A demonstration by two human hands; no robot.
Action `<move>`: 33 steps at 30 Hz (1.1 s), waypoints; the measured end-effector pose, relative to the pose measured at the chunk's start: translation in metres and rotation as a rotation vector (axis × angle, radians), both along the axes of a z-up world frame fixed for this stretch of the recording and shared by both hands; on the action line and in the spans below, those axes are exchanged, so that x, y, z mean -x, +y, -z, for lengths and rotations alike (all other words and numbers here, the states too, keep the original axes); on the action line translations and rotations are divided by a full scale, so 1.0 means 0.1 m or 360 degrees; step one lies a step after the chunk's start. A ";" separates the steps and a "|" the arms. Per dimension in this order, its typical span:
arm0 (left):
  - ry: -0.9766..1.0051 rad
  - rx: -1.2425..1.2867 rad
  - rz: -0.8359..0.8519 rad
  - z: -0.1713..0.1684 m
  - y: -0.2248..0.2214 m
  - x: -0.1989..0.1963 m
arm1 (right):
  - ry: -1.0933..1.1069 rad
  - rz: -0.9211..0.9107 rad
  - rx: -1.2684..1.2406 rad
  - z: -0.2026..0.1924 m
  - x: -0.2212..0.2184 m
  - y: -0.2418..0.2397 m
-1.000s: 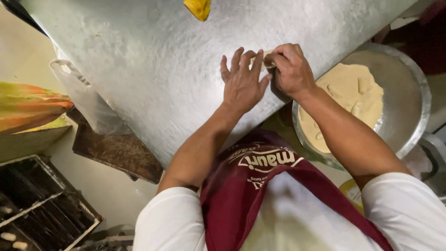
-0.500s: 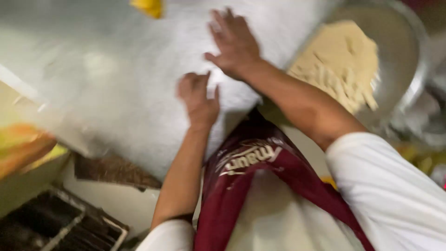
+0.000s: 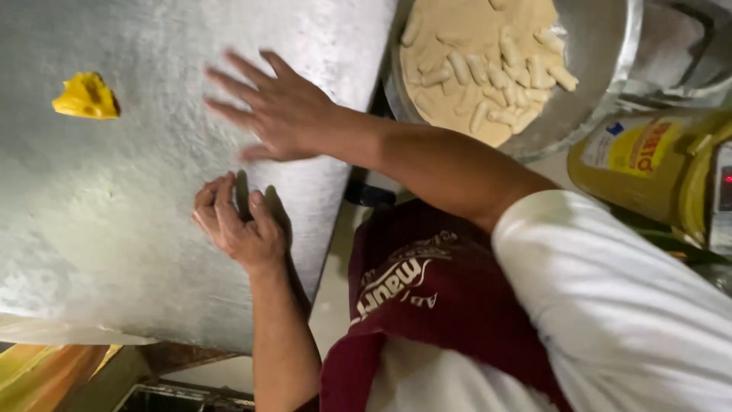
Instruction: Flattening dough, adding filling, and folding it into pastry shapes on a metal production table
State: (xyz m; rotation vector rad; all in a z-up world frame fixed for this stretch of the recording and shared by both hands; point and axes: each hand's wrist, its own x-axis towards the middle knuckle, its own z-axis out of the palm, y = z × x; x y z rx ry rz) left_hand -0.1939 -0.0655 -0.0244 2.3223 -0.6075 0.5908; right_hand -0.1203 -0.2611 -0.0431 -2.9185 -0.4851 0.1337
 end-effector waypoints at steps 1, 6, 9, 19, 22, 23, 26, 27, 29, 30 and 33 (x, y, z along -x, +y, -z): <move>0.0022 0.0025 0.0017 0.09 0.05 -0.03 | -0.0147 -0.0166 -0.0215 -0.01 0.20 -0.12; -0.0150 0.0079 0.0178 0.24 -0.15 0.03 | -0.0591 0.0096 -0.1287 0.29 0.90 -1.16; -0.0133 0.0025 0.0181 0.10 -0.85 0.49 | 0.0350 0.0492 -0.2309 -0.12 1.37 -2.31; 0.2515 0.1626 -0.0882 2.75 -3.77 1.03 | 0.0329 0.1455 -0.0492 3.65 2.59 -5.97; 0.2880 0.1761 -0.1249 3.51 -4.24 0.96 | 0.0113 0.1539 -0.0563 4.19 2.59 -6.07; 0.3193 0.1633 -0.1329 3.52 -4.34 1.02 | 0.0378 0.2171 -0.1308 4.11 2.66 -5.88; 0.3330 0.2062 -0.1262 2.28 -4.99 0.60 | 0.0816 0.2467 -0.1665 4.24 2.89 -5.39; 0.3327 0.2071 -0.1249 2.35 -5.01 0.69 | 0.0806 0.2460 -0.1663 4.15 2.91 -5.42; 0.3381 0.2191 -0.0807 2.44 -5.05 0.75 | 0.0823 0.2485 -0.1886 3.93 2.81 -5.50; 0.3354 0.2218 -0.0775 2.60 -4.96 0.70 | 0.0800 0.2452 -0.1889 3.85 2.71 -5.57; 0.3215 0.2490 -0.0512 3.09 -4.29 0.87 | 0.0931 0.2554 -0.2226 3.51 2.91 -5.49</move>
